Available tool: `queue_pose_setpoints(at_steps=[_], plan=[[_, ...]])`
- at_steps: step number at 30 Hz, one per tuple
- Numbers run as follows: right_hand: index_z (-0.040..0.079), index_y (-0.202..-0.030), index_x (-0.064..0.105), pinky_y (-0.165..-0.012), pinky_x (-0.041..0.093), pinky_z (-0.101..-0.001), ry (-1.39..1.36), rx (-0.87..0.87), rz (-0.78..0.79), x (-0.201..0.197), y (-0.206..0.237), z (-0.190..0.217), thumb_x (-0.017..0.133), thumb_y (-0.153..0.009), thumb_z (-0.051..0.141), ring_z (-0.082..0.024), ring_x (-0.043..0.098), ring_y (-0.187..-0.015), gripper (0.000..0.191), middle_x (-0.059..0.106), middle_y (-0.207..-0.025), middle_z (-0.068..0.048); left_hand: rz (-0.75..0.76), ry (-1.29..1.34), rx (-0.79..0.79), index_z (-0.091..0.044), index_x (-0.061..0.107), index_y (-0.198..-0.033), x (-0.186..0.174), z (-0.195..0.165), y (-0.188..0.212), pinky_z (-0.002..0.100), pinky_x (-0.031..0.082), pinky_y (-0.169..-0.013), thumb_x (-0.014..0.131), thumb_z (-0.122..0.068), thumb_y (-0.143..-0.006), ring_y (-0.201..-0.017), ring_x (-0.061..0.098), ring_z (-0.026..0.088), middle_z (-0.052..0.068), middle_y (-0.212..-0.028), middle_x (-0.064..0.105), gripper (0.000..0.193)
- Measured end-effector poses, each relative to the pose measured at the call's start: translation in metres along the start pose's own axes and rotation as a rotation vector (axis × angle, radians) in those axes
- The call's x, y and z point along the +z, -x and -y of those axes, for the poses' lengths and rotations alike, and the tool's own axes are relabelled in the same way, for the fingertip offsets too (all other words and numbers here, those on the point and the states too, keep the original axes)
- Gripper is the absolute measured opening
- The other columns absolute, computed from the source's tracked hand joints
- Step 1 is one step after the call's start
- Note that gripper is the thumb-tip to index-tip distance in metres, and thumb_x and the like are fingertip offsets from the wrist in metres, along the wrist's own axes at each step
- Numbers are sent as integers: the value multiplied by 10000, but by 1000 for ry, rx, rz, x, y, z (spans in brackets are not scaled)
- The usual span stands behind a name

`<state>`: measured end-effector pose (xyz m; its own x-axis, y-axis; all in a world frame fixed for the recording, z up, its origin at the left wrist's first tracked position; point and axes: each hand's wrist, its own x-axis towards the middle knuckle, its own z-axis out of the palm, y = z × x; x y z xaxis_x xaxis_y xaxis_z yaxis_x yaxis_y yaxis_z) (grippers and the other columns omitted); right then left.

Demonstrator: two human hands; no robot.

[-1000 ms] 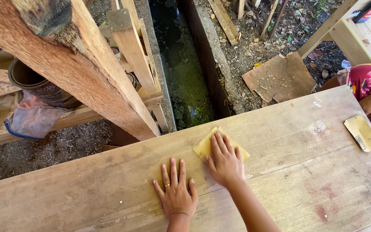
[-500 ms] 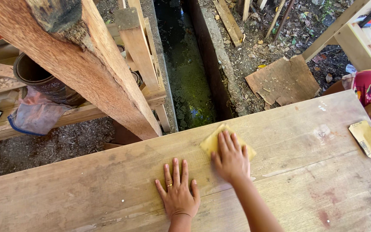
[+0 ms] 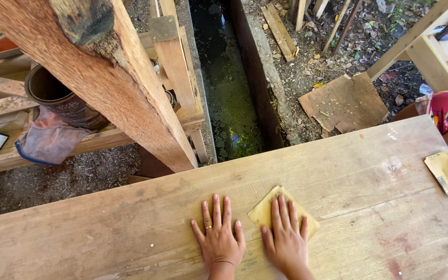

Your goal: The person sands the surface of a large wooden board, rubbing a sheet of sandpaper back and forth across the planks with one hand while steadying the board with the other. They work over different sections of the board throughout the episode.

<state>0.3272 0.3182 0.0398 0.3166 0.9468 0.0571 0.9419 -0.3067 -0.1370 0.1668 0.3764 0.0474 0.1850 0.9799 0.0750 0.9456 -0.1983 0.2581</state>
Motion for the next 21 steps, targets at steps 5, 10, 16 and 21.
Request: queue_pose_setpoints(at_steps=[5,10,16,21], plan=[[107,-1583,243,-1168,106,-593,-32,-49,-57,-1,18,0,408,-948,485,-306,176,-1524,757,256,-1643,-78,259,-12,-85,-313,230,-1621,-16,-6,-4,642,13,-1165,467,-438,-886,-1573,58,293,-26,-1724,92,782],[115,-1577,239,-1158,114,-593,-30,-43,-98,-8,11,5,423,-928,497,-302,173,-1516,774,248,-1641,-69,292,8,-100,-323,221,-1627,-29,-10,-10,648,11,-1173,462,-443,-910,-1528,42,269,-34,-1726,82,767],[136,-1602,198,-1185,109,-571,-14,1,23,-5,6,-1,403,-949,493,-278,128,-1539,771,194,-1677,-43,-2,216,8,-212,341,-1569,-21,-2,-1,604,99,-1194,495,-383,-939,-1529,177,295,26,-1674,231,670],[147,-1605,162,-1191,78,-588,25,-9,-10,-6,12,18,385,-978,506,-271,84,-1547,756,154,-1692,-29,-198,545,74,-131,438,-1541,-20,31,60,587,170,-1204,519,-235,-958,-1549,240,367,92,-1667,315,597]])
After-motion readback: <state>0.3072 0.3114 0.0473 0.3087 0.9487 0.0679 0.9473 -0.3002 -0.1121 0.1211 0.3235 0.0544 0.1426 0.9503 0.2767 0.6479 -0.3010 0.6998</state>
